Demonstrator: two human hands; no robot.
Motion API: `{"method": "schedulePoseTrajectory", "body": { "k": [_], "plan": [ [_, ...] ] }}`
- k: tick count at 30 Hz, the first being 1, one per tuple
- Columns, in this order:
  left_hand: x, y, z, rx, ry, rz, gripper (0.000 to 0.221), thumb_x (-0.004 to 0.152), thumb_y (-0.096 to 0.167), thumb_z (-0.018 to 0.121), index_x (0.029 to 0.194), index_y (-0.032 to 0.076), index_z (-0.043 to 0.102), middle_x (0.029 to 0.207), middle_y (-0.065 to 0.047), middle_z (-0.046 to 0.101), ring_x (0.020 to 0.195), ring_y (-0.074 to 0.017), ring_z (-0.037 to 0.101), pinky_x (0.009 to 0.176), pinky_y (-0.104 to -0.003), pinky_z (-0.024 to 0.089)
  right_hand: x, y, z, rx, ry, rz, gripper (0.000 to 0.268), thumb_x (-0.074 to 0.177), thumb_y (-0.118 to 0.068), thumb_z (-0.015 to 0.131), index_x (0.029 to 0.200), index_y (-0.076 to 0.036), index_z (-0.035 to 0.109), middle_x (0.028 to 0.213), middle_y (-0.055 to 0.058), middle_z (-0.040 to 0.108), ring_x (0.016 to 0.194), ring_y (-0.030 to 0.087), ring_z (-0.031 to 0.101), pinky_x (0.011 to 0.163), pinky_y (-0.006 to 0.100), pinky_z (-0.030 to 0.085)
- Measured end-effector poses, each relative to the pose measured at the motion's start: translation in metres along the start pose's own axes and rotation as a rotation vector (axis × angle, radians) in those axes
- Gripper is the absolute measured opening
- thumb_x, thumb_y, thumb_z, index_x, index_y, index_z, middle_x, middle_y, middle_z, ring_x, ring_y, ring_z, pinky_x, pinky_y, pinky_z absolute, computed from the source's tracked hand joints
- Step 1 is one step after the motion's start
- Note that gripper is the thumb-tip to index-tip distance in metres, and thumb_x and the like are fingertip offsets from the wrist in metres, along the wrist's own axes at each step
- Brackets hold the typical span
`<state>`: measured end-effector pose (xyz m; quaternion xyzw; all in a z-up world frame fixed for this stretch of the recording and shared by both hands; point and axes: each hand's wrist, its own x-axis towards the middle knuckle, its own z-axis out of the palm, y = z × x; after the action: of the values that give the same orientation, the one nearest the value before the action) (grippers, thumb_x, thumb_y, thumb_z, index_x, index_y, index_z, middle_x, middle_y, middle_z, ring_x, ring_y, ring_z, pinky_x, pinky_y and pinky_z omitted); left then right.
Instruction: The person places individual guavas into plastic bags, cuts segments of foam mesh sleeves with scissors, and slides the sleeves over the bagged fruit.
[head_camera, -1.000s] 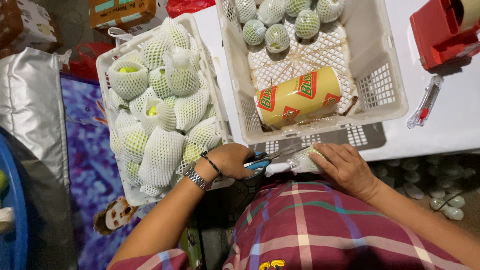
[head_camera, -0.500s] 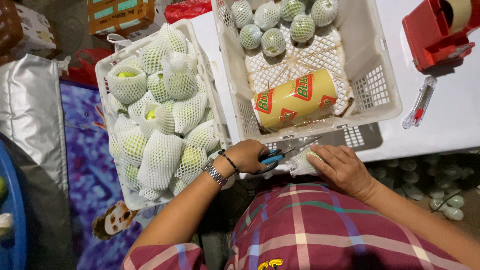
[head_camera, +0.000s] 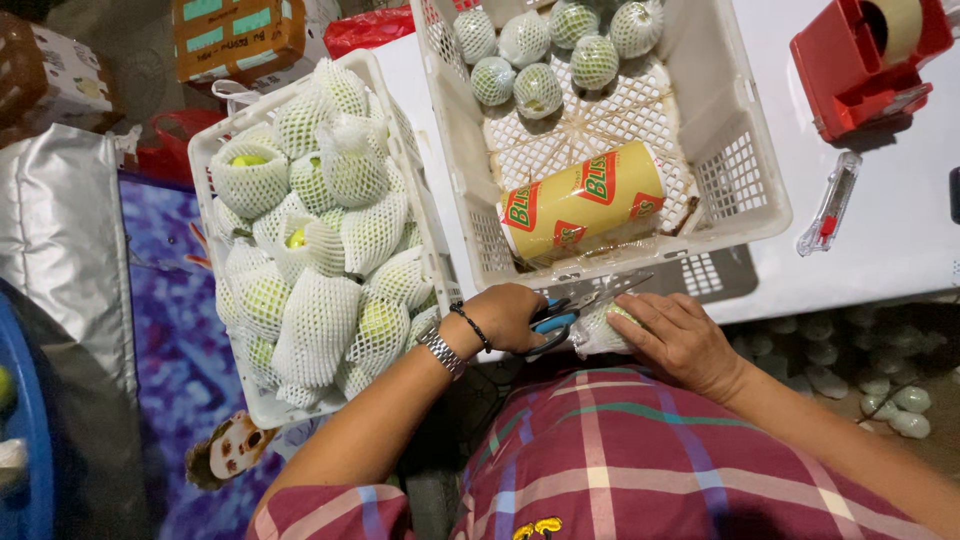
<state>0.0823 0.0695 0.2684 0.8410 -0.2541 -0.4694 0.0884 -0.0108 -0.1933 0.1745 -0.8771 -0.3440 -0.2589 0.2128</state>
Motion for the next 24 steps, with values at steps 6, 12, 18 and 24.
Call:
{"method": "schedulePoseTrajectory", "body": {
  "k": [6, 12, 18, 24],
  "plan": [
    [0.022, -0.006, 0.015, 0.115, 0.027, -0.013, 0.047, 0.078, 0.042, 0.068, 0.110, 0.008, 0.075, 0.091, -0.018, 0.075, 0.096, -0.0410, 0.074, 0.085, -0.052, 0.060, 0.000, 0.000, -0.001, 0.002, -0.005, -0.007, 0.031, 0.106, -0.022, 0.049, 0.132, -0.020, 0.064, 0.131, 0.010, 0.068, 0.111, 0.025, 0.067, 0.088, 0.039, 0.048],
    [0.006, 0.003, -0.004, 0.138, 0.022, -0.026, 0.044, 0.080, 0.040, 0.068, 0.107, 0.005, 0.075, 0.094, -0.021, 0.075, 0.099, -0.0420, 0.073, 0.087, -0.053, 0.059, 0.002, -0.001, -0.003, 0.021, -0.005, -0.002, 0.031, 0.106, -0.025, 0.049, 0.132, -0.019, 0.065, 0.130, 0.009, 0.068, 0.112, 0.025, 0.066, 0.089, 0.039, 0.048],
    [-0.029, 0.013, -0.018, 0.032, -0.056, -0.057, 0.046, 0.080, 0.034, 0.068, 0.108, -0.001, 0.073, 0.096, -0.025, 0.074, 0.100, -0.0460, 0.072, 0.089, -0.053, 0.058, -0.002, -0.001, 0.000, 0.036, 0.025, 0.014, 0.030, 0.107, -0.026, 0.048, 0.129, -0.020, 0.066, 0.126, 0.009, 0.069, 0.112, 0.025, 0.067, 0.088, 0.039, 0.048],
    [0.002, 0.018, -0.012, 0.083, -0.010, -0.007, 0.047, 0.080, 0.040, 0.068, 0.103, -0.001, 0.073, 0.094, -0.025, 0.074, 0.098, -0.0461, 0.072, 0.086, -0.054, 0.059, -0.004, 0.000, 0.001, 0.019, 0.020, -0.005, 0.029, 0.107, -0.025, 0.047, 0.130, -0.020, 0.066, 0.126, 0.009, 0.068, 0.109, 0.025, 0.067, 0.087, 0.039, 0.048]
  ]
}}
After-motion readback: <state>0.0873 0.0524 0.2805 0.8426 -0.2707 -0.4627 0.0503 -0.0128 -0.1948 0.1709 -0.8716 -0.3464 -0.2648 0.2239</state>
